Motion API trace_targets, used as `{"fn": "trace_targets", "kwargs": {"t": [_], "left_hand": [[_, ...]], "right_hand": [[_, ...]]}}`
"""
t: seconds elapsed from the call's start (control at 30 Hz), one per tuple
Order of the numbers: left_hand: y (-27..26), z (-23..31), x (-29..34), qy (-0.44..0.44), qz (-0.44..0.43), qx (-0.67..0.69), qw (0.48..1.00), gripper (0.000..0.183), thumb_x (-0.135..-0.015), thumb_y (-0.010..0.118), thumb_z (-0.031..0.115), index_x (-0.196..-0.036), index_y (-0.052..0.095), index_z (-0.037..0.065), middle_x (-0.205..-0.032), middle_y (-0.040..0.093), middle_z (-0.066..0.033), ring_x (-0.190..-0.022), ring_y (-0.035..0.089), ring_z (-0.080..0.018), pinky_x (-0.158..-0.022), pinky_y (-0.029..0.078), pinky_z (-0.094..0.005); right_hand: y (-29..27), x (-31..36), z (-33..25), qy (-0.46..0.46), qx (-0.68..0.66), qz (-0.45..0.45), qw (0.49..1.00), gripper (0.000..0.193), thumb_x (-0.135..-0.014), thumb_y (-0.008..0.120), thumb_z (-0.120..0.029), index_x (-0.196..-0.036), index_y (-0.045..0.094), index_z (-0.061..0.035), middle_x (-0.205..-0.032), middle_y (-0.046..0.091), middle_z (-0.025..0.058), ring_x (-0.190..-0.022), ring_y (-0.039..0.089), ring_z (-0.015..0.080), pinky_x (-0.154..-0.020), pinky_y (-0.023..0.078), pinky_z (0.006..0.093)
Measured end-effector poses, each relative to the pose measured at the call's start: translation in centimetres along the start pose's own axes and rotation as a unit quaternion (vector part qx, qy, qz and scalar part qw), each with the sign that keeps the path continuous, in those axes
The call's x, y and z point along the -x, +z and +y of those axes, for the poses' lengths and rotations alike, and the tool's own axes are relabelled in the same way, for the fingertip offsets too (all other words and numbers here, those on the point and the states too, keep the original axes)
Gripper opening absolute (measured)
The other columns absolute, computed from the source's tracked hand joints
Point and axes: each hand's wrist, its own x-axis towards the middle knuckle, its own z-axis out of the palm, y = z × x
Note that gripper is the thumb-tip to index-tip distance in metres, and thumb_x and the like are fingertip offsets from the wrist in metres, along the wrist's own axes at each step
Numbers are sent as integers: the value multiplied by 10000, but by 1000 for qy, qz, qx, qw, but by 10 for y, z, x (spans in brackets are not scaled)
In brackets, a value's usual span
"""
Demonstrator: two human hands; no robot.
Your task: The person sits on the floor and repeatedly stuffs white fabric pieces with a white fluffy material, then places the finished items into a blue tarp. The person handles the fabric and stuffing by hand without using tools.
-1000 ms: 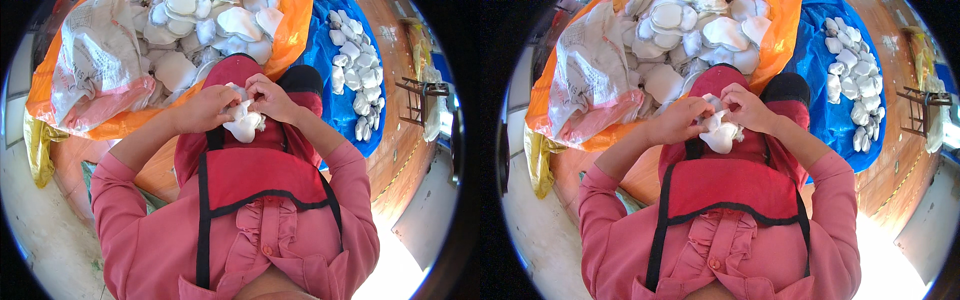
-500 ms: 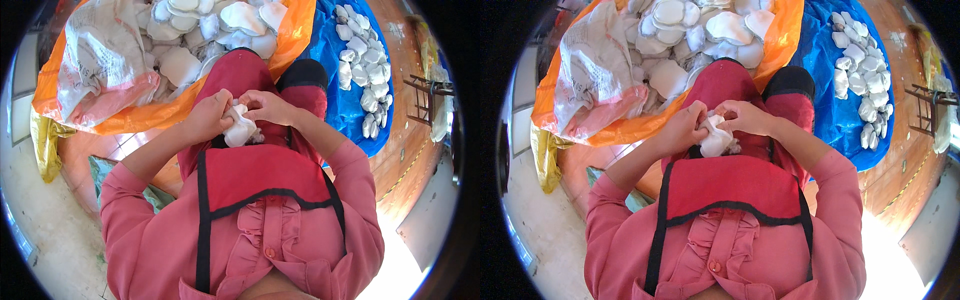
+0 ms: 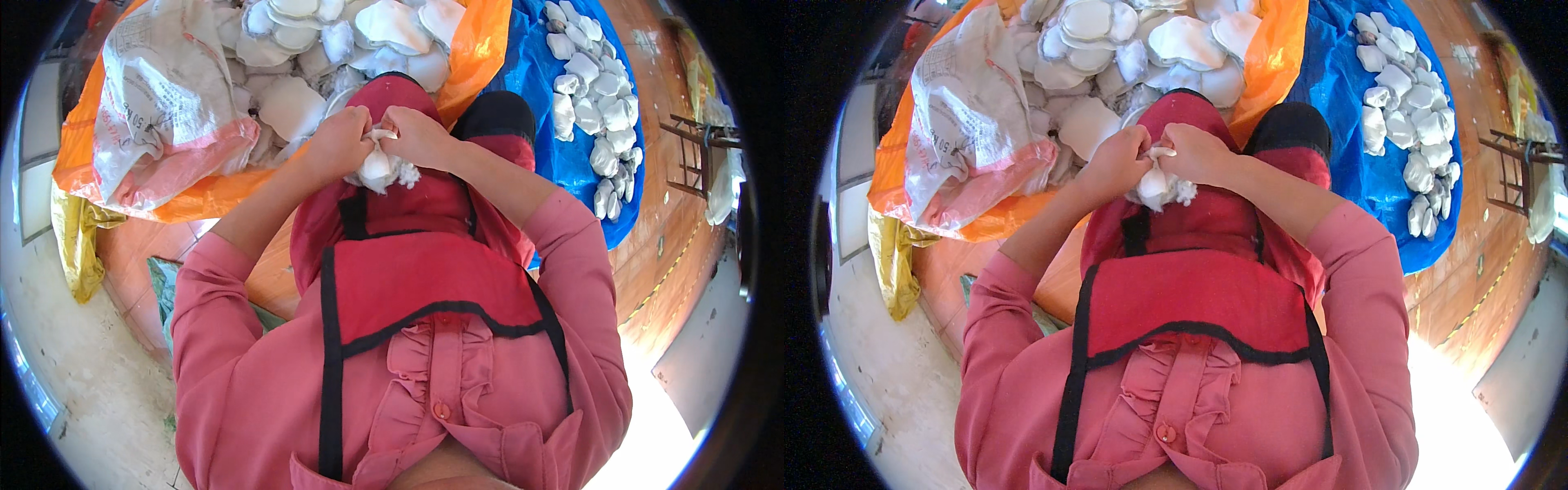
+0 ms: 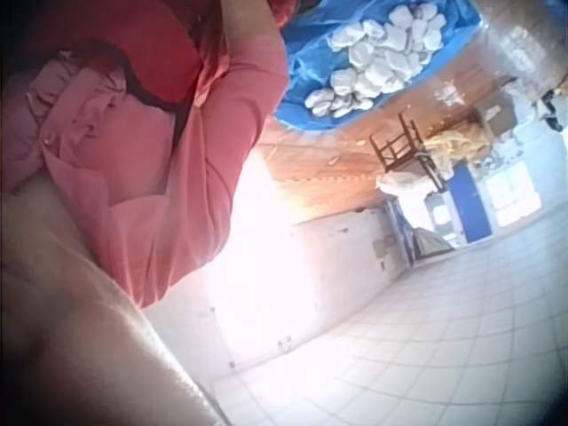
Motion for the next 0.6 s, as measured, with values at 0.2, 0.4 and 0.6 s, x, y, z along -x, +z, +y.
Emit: {"fn": "trace_targets", "kwargs": {"t": [0.2,0.4,0.6], "left_hand": [[-5,-10,-8,-28,-66,80,994,222,-758,608,48,-968,545,10,-848,593,-125,-759,582,-255,-698,466,-357],[-13,-14,-7,-67,-128,291,946,340,-731,544,-31,-1069,540,4,-874,542,-21,-803,509,-111,-728,441,-247],[-11,-2,-1,-75,-95,266,956,385,-709,564,-15,-1091,518,3,-882,532,-18,-802,482,-118,-740,429,-257]], "right_hand": [[6,-4,5,-10,32,6,999,302,-783,634,-251,-924,579,9,-906,639,219,-894,627,378,-771,487,462],[3,-6,-5,8,68,2,998,305,-772,661,-233,-942,582,8,-893,649,220,-866,635,393,-757,494,474],[15,-4,-7,-6,82,31,996,267,-791,641,-193,-960,569,2,-891,643,215,-870,631,392,-761,493,480]]}}
